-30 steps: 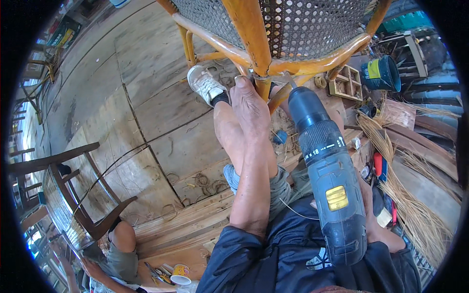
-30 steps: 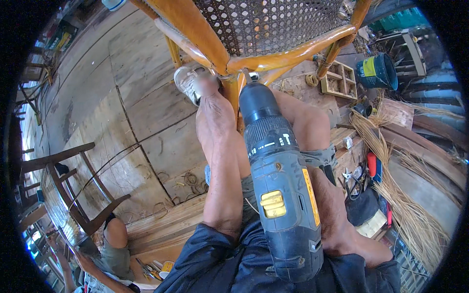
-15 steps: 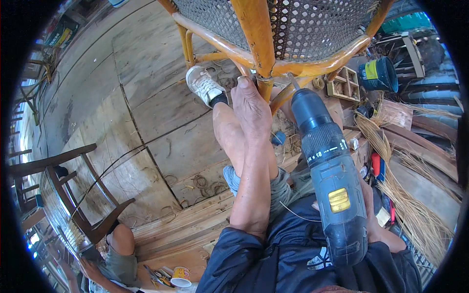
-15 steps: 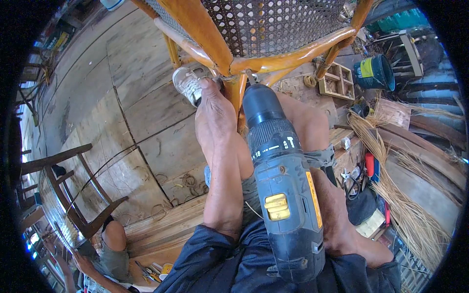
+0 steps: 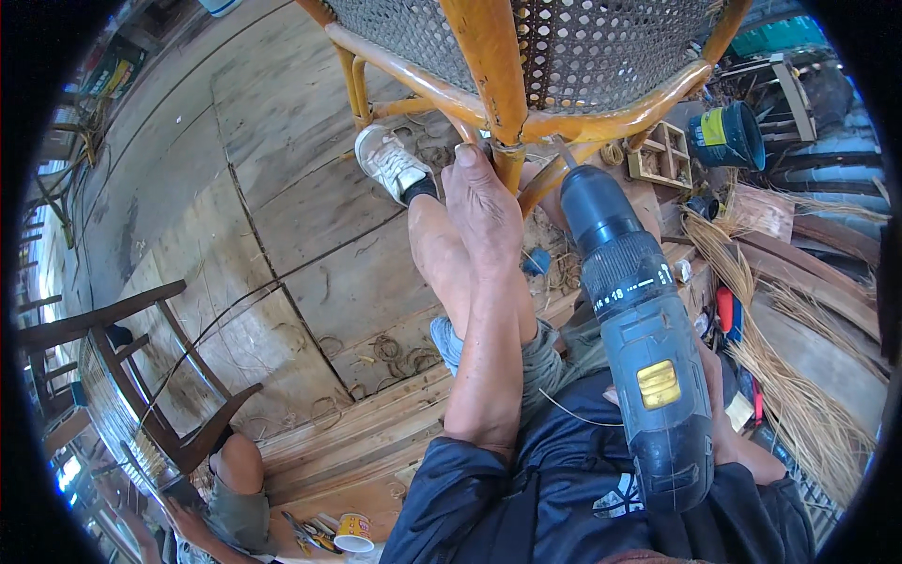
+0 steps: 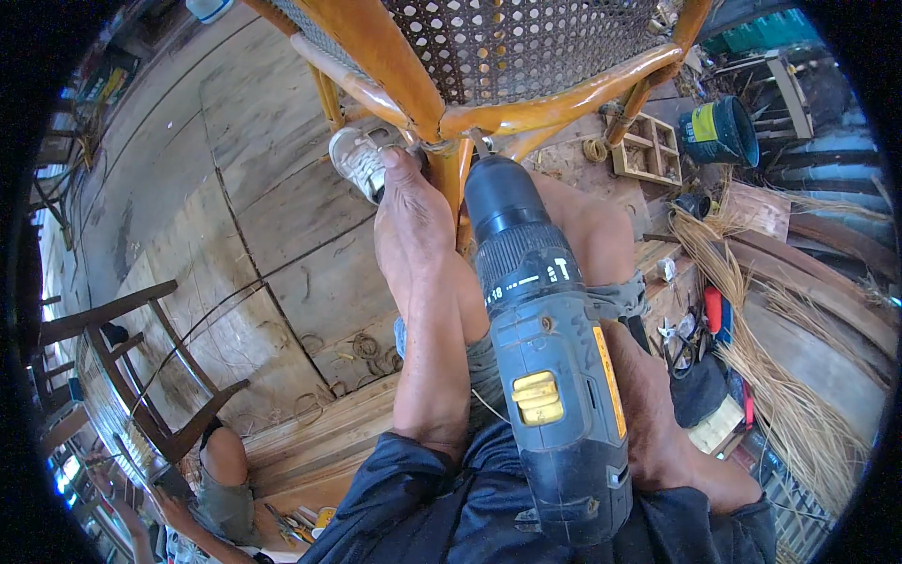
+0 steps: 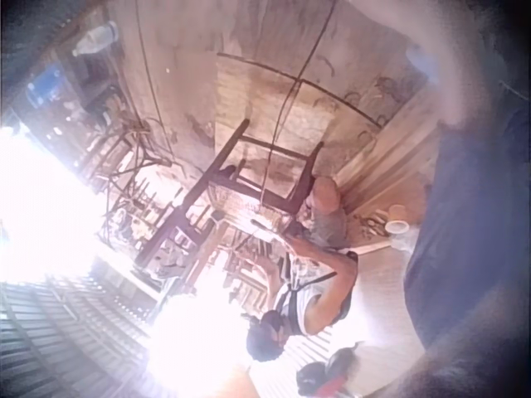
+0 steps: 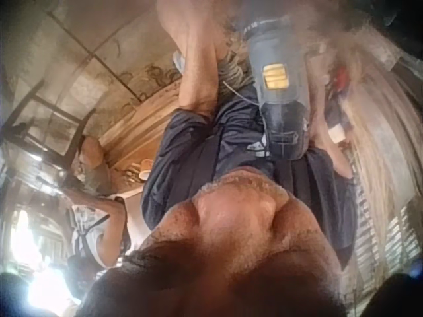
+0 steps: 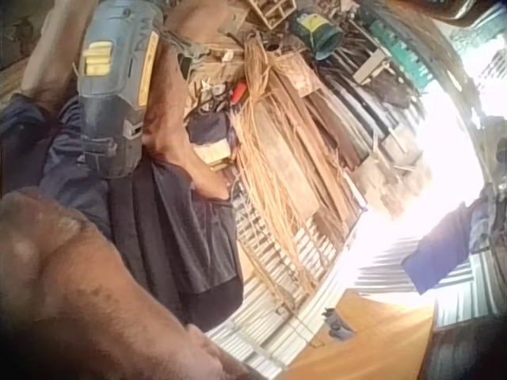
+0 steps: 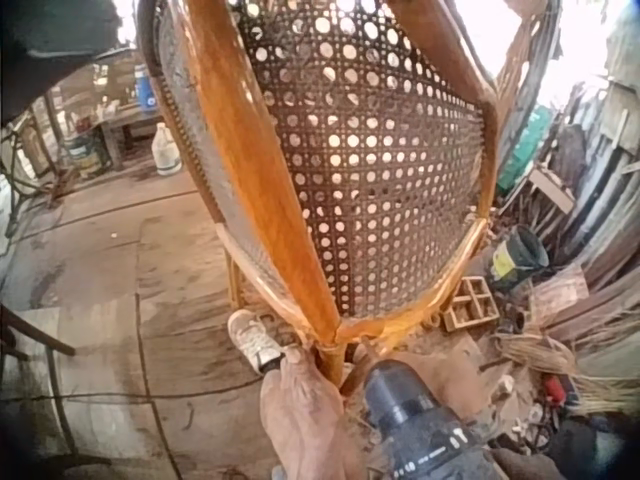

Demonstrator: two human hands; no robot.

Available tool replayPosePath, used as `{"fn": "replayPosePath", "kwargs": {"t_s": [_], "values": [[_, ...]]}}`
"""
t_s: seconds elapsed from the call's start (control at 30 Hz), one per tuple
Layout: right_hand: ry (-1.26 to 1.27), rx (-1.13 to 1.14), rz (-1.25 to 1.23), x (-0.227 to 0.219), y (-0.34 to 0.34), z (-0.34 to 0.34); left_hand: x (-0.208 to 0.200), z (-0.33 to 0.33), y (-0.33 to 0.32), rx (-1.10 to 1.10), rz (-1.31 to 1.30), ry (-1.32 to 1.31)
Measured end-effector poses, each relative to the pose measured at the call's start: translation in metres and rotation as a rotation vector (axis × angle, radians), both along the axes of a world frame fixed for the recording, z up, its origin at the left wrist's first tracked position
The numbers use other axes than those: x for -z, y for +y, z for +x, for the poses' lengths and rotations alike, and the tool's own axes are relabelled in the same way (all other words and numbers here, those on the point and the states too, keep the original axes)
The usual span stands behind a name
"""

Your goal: The person is repairing a rattan chair by sitting on the floor. They use a hammer to tap a joint, a power drill to secure a screw, and a small stick to apply glue into a hole in the chair frame. The person works on the chair's leg and seat frame connections.

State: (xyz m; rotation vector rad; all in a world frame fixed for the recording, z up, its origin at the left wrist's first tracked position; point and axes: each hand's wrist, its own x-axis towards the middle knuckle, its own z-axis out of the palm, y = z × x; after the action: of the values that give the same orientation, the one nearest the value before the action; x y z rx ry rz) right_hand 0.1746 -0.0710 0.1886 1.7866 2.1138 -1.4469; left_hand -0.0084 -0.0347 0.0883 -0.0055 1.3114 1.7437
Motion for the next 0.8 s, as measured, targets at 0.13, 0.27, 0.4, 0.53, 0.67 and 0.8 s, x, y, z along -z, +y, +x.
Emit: {"fn": "replayPosePath", "kwargs": {"t_s": [0.13, 0.27, 0.4, 0.53, 0.67, 0.8], "values": [[0.022, 0.016, 0.007, 0.000, -0.001, -0.005, 0.001, -0.001, -0.002, -0.013, 0.010, -0.002], [0.009, 0.014, -0.008, 0.000, -0.001, -0.006, -0.002, -0.003, -0.003, -0.008, 0.029, -0.021], [-0.033, 0.009, -0.021, 0.004, 0.000, 0.001, -0.002, 0.000, -0.001, 0.006, 0.052, -0.037], [0.016, -0.011, 0.034, 0.003, 0.000, -0.005, -0.001, 0.000, -0.001, 0.009, 0.067, -0.047], [-0.020, -0.037, 0.029, 0.007, 0.001, 0.001, 0.000, 0.002, 0.000, 0.011, 0.086, -0.061], [0.093, 0.041, 0.028, 0.008, -0.002, -0.001, 0.001, 0.005, 0.002, 0.015, 0.111, -0.084]]}}
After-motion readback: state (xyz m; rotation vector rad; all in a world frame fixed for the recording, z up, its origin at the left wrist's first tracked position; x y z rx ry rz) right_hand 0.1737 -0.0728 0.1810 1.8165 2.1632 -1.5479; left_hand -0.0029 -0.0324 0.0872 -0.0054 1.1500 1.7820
